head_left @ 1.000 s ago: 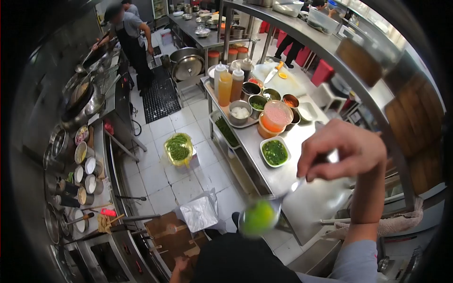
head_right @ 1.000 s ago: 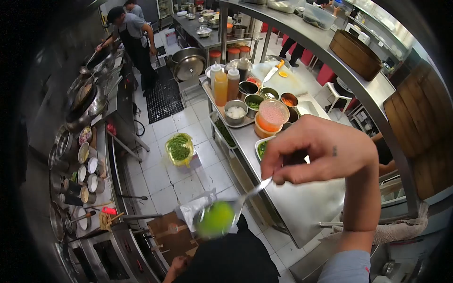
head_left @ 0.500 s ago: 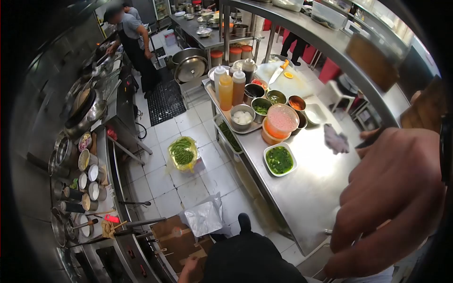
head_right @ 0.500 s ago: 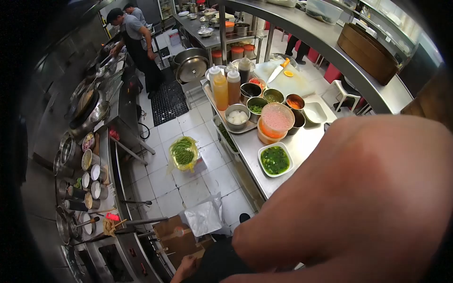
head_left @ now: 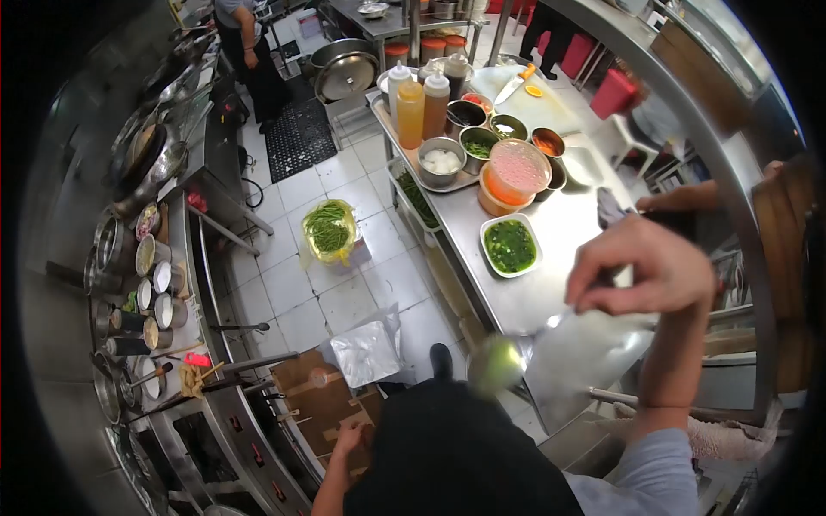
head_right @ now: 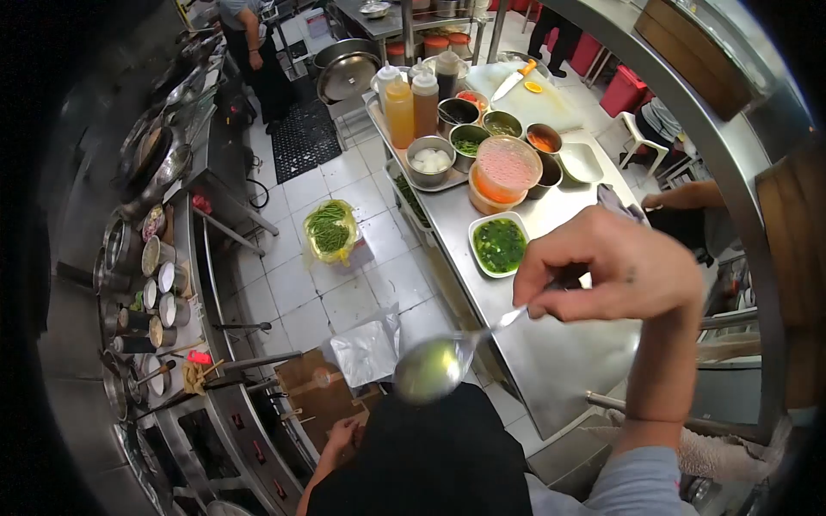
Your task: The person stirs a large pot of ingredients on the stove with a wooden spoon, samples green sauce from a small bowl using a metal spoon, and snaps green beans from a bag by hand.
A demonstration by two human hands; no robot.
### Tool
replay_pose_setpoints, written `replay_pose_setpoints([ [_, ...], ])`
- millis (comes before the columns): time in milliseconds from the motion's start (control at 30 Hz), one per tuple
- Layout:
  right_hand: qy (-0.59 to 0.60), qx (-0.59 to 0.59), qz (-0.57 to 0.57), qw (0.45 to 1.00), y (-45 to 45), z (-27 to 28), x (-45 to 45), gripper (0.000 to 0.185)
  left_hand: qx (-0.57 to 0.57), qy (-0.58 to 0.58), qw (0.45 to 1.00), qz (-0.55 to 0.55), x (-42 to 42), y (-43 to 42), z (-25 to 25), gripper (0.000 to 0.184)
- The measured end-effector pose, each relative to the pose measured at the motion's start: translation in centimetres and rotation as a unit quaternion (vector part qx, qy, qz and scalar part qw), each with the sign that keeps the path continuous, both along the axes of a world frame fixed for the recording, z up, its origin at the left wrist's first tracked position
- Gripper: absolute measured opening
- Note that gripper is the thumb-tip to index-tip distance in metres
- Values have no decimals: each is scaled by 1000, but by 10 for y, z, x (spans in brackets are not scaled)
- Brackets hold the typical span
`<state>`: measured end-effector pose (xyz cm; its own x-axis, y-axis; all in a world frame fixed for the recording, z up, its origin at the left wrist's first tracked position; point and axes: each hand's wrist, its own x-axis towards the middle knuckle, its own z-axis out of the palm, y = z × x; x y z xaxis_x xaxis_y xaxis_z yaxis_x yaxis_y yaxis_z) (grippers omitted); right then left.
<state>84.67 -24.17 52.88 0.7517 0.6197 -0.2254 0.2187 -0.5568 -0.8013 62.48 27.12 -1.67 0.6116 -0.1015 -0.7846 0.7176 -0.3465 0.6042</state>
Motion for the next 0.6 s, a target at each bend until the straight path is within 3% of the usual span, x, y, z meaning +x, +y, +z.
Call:
replay_pose_setpoints([
  [133,133,63,-247,958,-28,-84,-22,15,-41,54,996,58,-13,15,15,29],
  [200,119,47,-317,940,-48,-136,-26,14,-2,-22,999,-42,-15,20,43,34],
  [333,30,-98,-472,875,-71,-228,-26,14,54,-53,991,-114,-5,35,76,32],
  [367,29,-99,-471,876,-76,-250,-25,14,8,31,999,-12,-5,42,71,24],
  [400,-18,-200,-486,851,-79,-272,-25,15,-38,115,988,91,-6,53,68,18],
  [433,-69,-298,-494,814,-81,-288,-19,16,-41,110,989,95,-3,58,66,18],
  [500,-85,-312,-510,797,-77,-309,-13,17,46,90,994,43,-3,70,63,23],
  [600,-116,-307,-519,789,-69,-327,-17,17,51,34,998,27,0,94,44,22],
])
